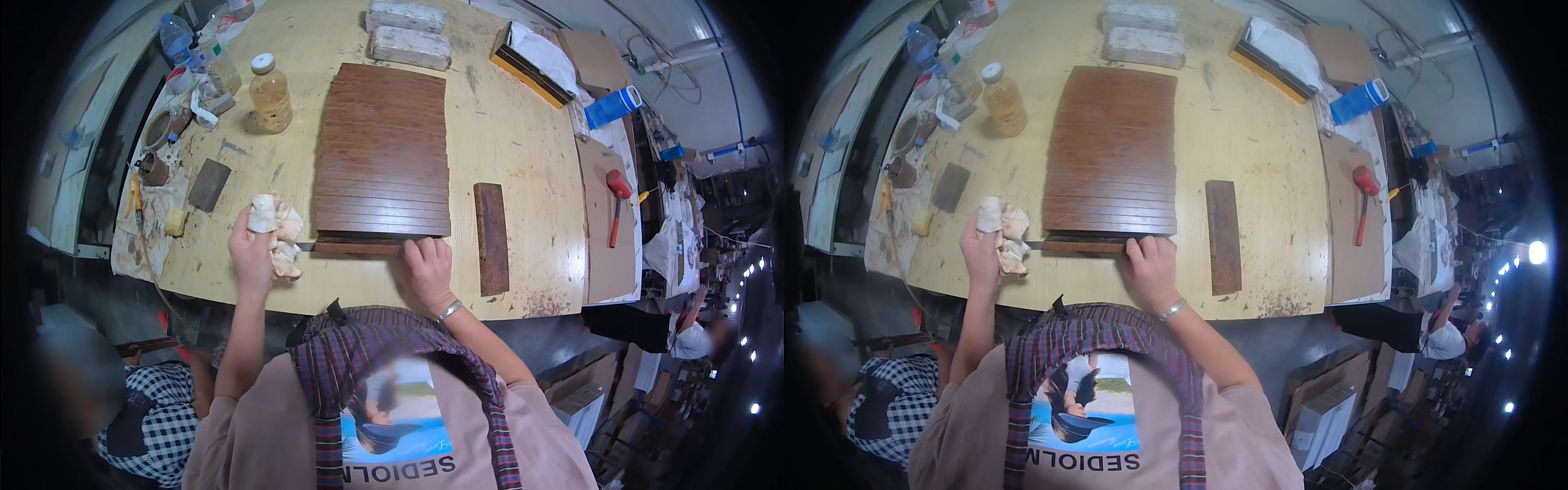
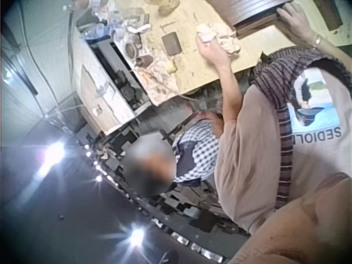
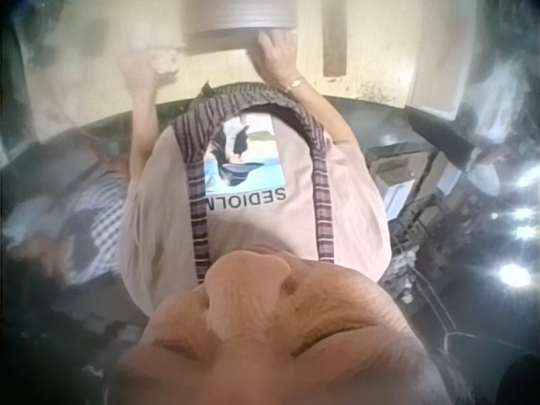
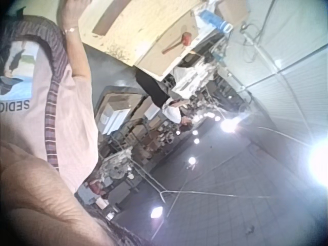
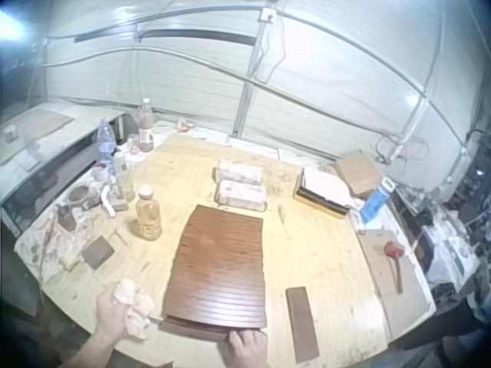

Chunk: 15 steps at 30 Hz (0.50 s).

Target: The person pours a liquid onto a cloth, wipes a large wooden board, and then uses a sponge and the cloth to apply a substance to several smaller wooden planks.

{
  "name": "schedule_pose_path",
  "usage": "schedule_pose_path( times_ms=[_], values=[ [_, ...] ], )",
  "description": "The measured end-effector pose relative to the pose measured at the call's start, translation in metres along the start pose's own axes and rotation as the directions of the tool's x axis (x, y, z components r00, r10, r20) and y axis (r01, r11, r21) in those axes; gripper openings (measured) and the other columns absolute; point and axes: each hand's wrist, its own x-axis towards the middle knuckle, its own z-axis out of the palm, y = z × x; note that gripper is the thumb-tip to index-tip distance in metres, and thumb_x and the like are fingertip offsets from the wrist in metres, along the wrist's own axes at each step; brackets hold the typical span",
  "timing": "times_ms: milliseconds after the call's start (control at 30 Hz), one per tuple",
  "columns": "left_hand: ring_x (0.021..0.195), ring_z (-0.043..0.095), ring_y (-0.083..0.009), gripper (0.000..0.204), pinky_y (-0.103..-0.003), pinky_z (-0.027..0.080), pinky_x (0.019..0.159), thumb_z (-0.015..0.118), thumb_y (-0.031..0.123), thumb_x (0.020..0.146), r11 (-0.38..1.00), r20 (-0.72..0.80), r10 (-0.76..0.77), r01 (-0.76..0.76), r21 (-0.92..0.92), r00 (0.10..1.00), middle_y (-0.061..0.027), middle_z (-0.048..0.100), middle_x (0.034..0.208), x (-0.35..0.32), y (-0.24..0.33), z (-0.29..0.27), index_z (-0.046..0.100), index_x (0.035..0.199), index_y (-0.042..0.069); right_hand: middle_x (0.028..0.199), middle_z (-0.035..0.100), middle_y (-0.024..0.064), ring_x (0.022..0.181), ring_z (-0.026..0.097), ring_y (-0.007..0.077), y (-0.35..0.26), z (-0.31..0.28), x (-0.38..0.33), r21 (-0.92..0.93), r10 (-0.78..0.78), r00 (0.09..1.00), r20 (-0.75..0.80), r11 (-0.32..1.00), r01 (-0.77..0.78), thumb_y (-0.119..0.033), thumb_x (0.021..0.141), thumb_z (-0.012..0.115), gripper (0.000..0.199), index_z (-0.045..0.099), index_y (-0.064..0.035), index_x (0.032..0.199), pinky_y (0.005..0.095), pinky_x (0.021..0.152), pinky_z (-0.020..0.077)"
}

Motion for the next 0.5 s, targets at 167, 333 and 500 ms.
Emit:
schedule_pose_path(
  times_ms=[167, 333, 500],
  values=[
    [0.093, 0.062, -0.0099, 0.027, -0.024, 0.050, 0.078, 0.060, 0.006, 0.093, 0.999, 0.022, -0.036, 0.036, -0.040, 0.999, -0.0053, 0.065, 0.107, -0.006, 0.013, 0.010, 0.058, 0.119, -0.004, 0.085, 0.049, 0.0091, 0.081, 0.051, 0.0282, -0.001, 0.008, 0.001, 0.020, -0.014, 0.994, 0.109, 1.000, 0.012, -0.013, 0.066, 0.073, 0.032, 0.058, -0.0093, 0.094, 0.0409, 0.072, 0.0405],
    [0.089, 0.066, -0.0188, 0.031, -0.034, 0.053, 0.080, 0.060, -0.001, 0.083, 0.851, 0.422, 0.305, -0.443, 0.282, 0.854, -0.0074, 0.067, 0.099, -0.047, 0.018, 0.067, 0.062, 0.114, 0.004, 0.085, 0.052, 0.0082, 0.079, 0.053, 0.0279, -0.014, 0.003, 0.011, 0.106, -0.017, 0.994, 0.109, 0.994, 0.006, -0.008, 0.066, 0.068, 0.023, 0.057, -0.0077, 0.087, 0.0404, 0.067, 0.0448],
    [0.082, 0.065, -0.0317, 0.025, -0.040, 0.053, 0.076, 0.061, 0.006, 0.077, 0.379, 0.658, 0.525, -0.840, 0.388, 0.540, -0.0120, 0.066, 0.095, -0.022, 0.022, 0.060, 0.064, 0.102, 0.004, 0.075, 0.050, 0.0080, 0.070, 0.054, 0.0278, -0.025, -0.039, 0.027, 0.126, -0.008, 0.999, 0.053, 0.992, 0.001, -0.003, 0.062, 0.068, 0.021, 0.061, -0.0074, 0.082, 0.0398, 0.057, 0.0456]
  ],
)
